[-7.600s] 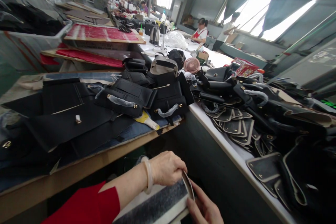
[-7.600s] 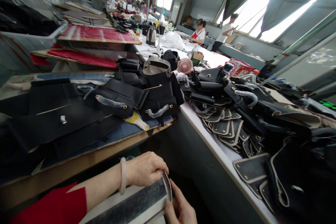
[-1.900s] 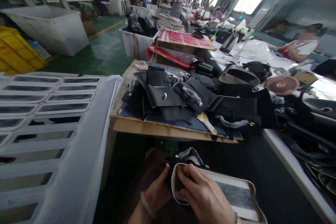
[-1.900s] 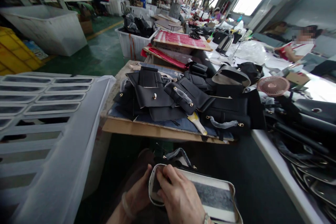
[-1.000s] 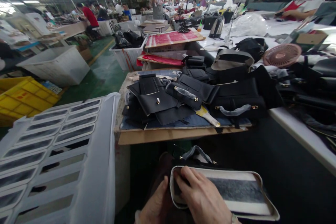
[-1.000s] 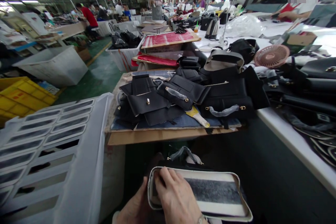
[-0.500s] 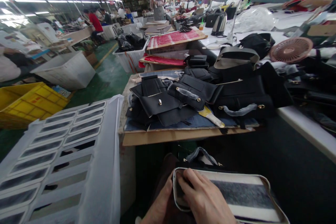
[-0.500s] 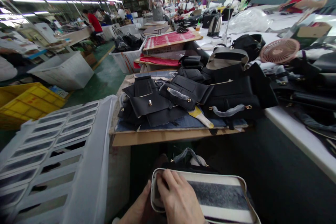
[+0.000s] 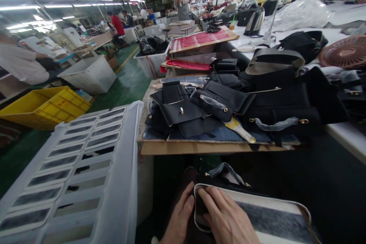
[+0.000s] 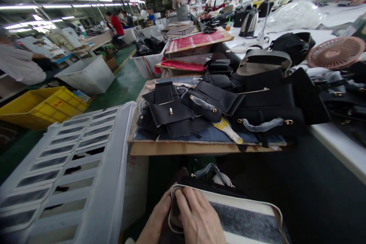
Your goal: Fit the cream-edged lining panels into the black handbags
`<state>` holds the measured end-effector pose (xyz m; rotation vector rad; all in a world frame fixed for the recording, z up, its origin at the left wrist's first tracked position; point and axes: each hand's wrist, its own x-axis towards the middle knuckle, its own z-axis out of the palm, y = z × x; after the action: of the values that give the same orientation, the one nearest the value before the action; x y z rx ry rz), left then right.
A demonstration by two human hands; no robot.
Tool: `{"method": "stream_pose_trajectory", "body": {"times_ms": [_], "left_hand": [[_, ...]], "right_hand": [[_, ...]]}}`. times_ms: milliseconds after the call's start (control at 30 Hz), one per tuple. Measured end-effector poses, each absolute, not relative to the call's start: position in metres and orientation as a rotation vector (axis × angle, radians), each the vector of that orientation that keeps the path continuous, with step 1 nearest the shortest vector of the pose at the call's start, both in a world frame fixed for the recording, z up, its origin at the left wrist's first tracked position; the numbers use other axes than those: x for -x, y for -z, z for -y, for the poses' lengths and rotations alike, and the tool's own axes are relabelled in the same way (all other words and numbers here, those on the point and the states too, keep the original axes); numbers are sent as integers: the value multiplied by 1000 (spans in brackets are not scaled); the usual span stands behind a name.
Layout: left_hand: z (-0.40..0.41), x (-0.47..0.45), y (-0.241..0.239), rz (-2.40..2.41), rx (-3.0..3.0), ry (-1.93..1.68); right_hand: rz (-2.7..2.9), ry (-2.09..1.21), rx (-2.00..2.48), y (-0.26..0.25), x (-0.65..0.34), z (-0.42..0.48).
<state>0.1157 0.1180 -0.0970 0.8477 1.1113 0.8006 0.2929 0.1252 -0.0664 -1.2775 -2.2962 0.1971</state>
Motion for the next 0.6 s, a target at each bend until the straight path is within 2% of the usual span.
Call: {"method": "stream_pose_trajectory", "body": {"times_ms": [233, 600], "left_hand": [[-117, -121, 91, -1159, -1031, -754], [-122, -117, 91, -1093, -952, -668]], "right_hand": [[2251, -178, 1260, 55, -292, -131], [2194, -223, 1255, 81, -296, -125]]}}
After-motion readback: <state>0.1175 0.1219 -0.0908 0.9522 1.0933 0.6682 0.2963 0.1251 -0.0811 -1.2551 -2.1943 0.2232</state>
